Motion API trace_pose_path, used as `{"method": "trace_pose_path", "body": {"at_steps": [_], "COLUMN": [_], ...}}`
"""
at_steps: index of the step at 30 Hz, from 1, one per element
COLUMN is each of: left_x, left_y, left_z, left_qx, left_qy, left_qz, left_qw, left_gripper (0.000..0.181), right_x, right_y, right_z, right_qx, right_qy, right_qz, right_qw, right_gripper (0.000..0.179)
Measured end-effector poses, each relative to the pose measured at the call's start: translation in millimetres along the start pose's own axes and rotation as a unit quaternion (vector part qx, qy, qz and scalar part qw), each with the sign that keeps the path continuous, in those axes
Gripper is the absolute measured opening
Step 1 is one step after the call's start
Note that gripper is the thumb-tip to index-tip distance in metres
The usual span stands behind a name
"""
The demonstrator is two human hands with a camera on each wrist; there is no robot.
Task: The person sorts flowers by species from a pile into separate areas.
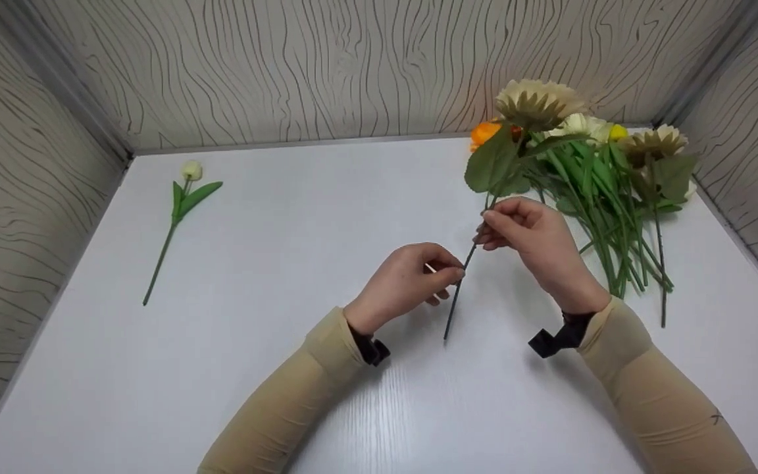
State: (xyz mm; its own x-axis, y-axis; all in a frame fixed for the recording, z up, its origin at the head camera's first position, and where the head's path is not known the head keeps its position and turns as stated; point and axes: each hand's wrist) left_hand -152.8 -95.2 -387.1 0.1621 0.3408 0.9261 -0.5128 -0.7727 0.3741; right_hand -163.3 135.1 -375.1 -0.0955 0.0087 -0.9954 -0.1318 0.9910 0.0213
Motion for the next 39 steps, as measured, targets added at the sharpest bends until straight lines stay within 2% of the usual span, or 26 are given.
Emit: {"method": "trace_pose_path", "body": {"at_steps": [12, 17, 22, 25, 28, 31, 35, 39], "left_x": [-3.1, -4.0, -5.2, -9.0, -16.3, -25.1, -36.0, -46.5], "left_y": [-1.3, -2.0, -0.8, 4.1, 14.2, 30.7, 60.0, 93.1], "left_z": [-1.5, -1.7, -3.3, -4.6, -7.8, -14.6, -24.5, -22.1], "left_qx": [0.014, 0.01, 0.011, 0.02, 0.027, 0.037, 0.057, 0.08], "left_qy": [0.003, -0.002, -0.007, 0.004, 0.03, 0.065, 0.114, 0.162], "left_qz": [0.017, 0.012, -0.012, -0.018, -0.016, -0.026, -0.067, -0.094], "left_qw": [0.9998, 0.9999, 0.9998, 0.9996, 0.9991, 0.9968, 0.9896, 0.9791], "left_gripper": [0.006, 0.005, 0.004, 0.005, 0.005, 0.008, 0.01, 0.011], "right_x": [3, 5, 5, 4, 2, -1, -5, -6], "right_y": [-9, -12, -8, -3, 2, 8, 13, 15], "right_z": [0.3, 0.8, -1.1, -2.4, -3.5, -4.7, -5.5, -4.7], "right_qx": [-0.004, -0.011, -0.028, -0.033, -0.029, -0.022, -0.013, -0.011], "right_qy": [-0.005, -0.012, -0.02, -0.025, -0.025, -0.019, -0.013, -0.015], "right_qz": [-0.036, -0.028, -0.009, 0.012, 0.028, 0.027, 0.018, 0.012], "right_qw": [0.9993, 0.9995, 0.9994, 0.9991, 0.9989, 0.9992, 0.9997, 0.9998], "right_gripper": [0.041, 0.04, 0.044, 0.044, 0.044, 0.044, 0.043, 0.042]}}
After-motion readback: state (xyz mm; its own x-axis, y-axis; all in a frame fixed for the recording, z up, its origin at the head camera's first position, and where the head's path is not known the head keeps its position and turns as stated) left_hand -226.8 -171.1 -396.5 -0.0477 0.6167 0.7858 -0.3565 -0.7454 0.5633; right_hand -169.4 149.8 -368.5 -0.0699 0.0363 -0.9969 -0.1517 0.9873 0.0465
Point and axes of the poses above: each hand's wrist, its own z-axis away from the middle knuckle, its own y-axis out of the back of the hand, x = y × z, and after that the axes turned 3 degrees about -z, right-handed
